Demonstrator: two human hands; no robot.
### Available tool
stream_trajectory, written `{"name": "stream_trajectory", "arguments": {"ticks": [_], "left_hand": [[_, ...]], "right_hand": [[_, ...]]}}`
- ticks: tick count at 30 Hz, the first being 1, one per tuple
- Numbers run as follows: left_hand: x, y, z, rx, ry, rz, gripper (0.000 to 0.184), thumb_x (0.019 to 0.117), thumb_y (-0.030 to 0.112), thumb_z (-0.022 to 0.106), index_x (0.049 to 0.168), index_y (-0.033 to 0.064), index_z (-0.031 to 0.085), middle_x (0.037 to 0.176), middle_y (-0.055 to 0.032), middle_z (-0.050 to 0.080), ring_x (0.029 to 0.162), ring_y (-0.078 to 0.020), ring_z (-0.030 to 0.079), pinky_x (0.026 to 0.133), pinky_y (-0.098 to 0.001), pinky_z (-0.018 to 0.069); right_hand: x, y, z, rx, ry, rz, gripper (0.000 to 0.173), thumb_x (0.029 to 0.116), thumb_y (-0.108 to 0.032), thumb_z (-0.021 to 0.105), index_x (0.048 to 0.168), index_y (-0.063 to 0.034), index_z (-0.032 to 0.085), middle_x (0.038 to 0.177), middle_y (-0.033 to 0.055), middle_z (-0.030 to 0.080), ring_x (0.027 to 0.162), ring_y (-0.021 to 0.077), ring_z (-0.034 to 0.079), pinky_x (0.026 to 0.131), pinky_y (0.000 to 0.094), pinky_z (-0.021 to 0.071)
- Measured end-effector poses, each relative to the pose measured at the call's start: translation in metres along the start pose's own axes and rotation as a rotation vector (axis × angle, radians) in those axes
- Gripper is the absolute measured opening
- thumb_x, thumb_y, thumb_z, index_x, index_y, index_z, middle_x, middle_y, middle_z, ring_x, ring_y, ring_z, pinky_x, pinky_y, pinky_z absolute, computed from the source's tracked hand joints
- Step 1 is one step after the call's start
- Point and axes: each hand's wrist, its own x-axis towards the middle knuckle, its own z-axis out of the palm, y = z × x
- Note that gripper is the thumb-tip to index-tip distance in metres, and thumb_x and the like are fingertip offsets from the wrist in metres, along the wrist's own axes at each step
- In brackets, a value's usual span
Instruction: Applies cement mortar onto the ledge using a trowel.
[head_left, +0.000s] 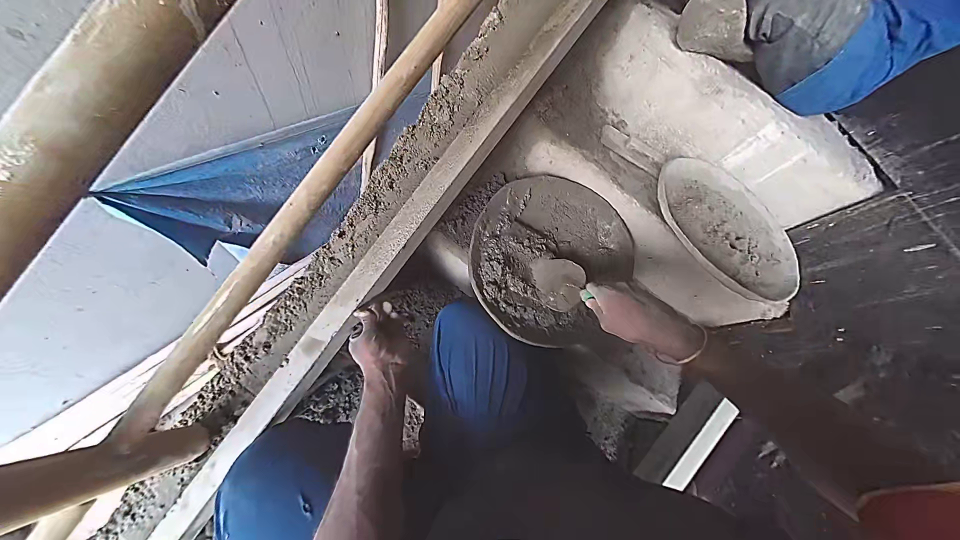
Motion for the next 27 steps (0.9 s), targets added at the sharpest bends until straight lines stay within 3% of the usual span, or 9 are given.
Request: {"name": "stream_trajectory", "arguments": {"ticks": [3, 6, 9, 12, 14, 16, 21, 23, 27], "left_hand": [[-0.002, 0.003, -0.001, -0.016, 0.000, -0.009, 0.024, 0.1127, 0.025, 0.035, 0.108, 0.0089, 0.053, 0.086, -0.0012, 0.068, 0.071, -0.0094, 0.067, 0.062, -0.0259, 0.0582], [-0.002, 0.003, 0.002, -0.032, 0.010, -0.017, 0.022, 0.1125, 0.024, 0.036, 0.110, 0.0089, 0.052, 0.086, -0.0010, 0.068, 0.072, -0.0094, 0.067, 0.064, -0.0260, 0.0585], [-0.002, 0.003, 0.002, -0.053, 0.023, -0.033, 0.021, 0.1124, 0.024, 0.037, 0.111, 0.0085, 0.051, 0.086, -0.0010, 0.068, 0.071, -0.0092, 0.067, 0.063, -0.0254, 0.0586], [0.000, 0.003, 0.002, -0.080, 0.021, -0.037, 0.021, 0.1121, 0.024, 0.038, 0.111, 0.0079, 0.052, 0.088, -0.0021, 0.069, 0.071, -0.0096, 0.068, 0.063, -0.0257, 0.0587], [-0.002, 0.004, 0.002, -0.092, 0.011, -0.056, 0.021, 0.1118, 0.024, 0.039, 0.111, 0.0077, 0.053, 0.087, -0.0027, 0.069, 0.070, -0.0099, 0.068, 0.062, -0.0260, 0.0588], [-0.001, 0.006, 0.000, -0.114, -0.002, -0.074, 0.023, 0.1116, 0.024, 0.040, 0.110, 0.0064, 0.055, 0.085, -0.0032, 0.070, 0.068, -0.0099, 0.068, 0.061, -0.0256, 0.0596], [0.001, 0.003, 0.000, -0.097, 0.019, -0.063, 0.022, 0.1114, 0.023, 0.041, 0.106, 0.0063, 0.054, 0.082, -0.0039, 0.069, 0.065, -0.0105, 0.067, 0.057, -0.0257, 0.0580], [0.002, 0.003, -0.001, -0.109, 0.029, -0.055, 0.021, 0.1107, 0.021, 0.043, 0.105, 0.0056, 0.055, 0.080, -0.0042, 0.070, 0.063, -0.0112, 0.068, 0.055, -0.0264, 0.0584], [-0.001, 0.004, -0.002, -0.131, 0.036, -0.058, 0.018, 0.1094, 0.018, 0.047, 0.105, 0.0032, 0.056, 0.082, -0.0058, 0.071, 0.065, -0.0115, 0.068, 0.057, -0.0268, 0.0587]], "right_hand": [[-0.020, 0.027, -0.022, -0.014, -0.112, 0.048, 0.036, 0.1100, -0.032, 0.044, 0.116, -0.0026, 0.065, 0.111, 0.0216, 0.068, 0.110, 0.0395, 0.065, 0.094, 0.0589, 0.0504], [-0.035, 0.053, -0.040, -0.031, -0.094, 0.133, 0.037, 0.1102, -0.033, 0.046, 0.118, -0.0030, 0.066, 0.109, 0.0217, 0.068, 0.106, 0.0394, 0.066, 0.092, 0.0588, 0.0511], [-0.033, 0.066, -0.031, -0.034, -0.123, 0.160, 0.037, 0.1094, -0.035, 0.047, 0.113, -0.0035, 0.066, 0.103, 0.0215, 0.068, 0.100, 0.0394, 0.067, 0.086, 0.0593, 0.0524], [-0.006, 0.040, 0.001, 0.094, -0.077, 0.020, 0.035, 0.1085, -0.032, 0.047, 0.106, -0.0027, 0.067, 0.097, 0.0200, 0.067, 0.094, 0.0369, 0.066, 0.083, 0.0592, 0.0510], [0.015, 0.023, 0.021, 0.168, 0.014, -0.027, 0.033, 0.1076, -0.031, 0.048, 0.110, -0.0045, 0.067, 0.105, 0.0184, 0.069, 0.102, 0.0348, 0.067, 0.090, 0.0574, 0.0520], [0.020, 0.028, 0.036, 0.302, 0.100, -0.073, 0.033, 0.1079, -0.031, 0.047, 0.116, -0.0053, 0.067, 0.103, 0.0170, 0.069, 0.097, 0.0318, 0.068, 0.089, 0.0545, 0.0534], [-0.012, 0.037, 0.042, 0.570, 0.177, -0.077, 0.037, 0.1093, -0.031, 0.046, 0.134, -0.0083, 0.061, 0.093, 0.0115, 0.069, 0.072, 0.0225, 0.067, 0.072, 0.0436, 0.0583], [-0.015, 0.018, 0.038, 0.670, 0.274, -0.119, 0.037, 0.1084, -0.030, 0.047, 0.135, -0.0091, 0.061, 0.085, 0.0079, 0.066, 0.062, 0.0173, 0.063, 0.060, 0.0373, 0.0571], [-0.007, -0.042, 0.007, 0.905, 0.430, -0.239, 0.038, 0.1066, -0.027, 0.049, 0.140, -0.0133, 0.060, 0.081, 0.0045, 0.065, 0.055, 0.0136, 0.060, 0.051, 0.0312, 0.0542]]}}
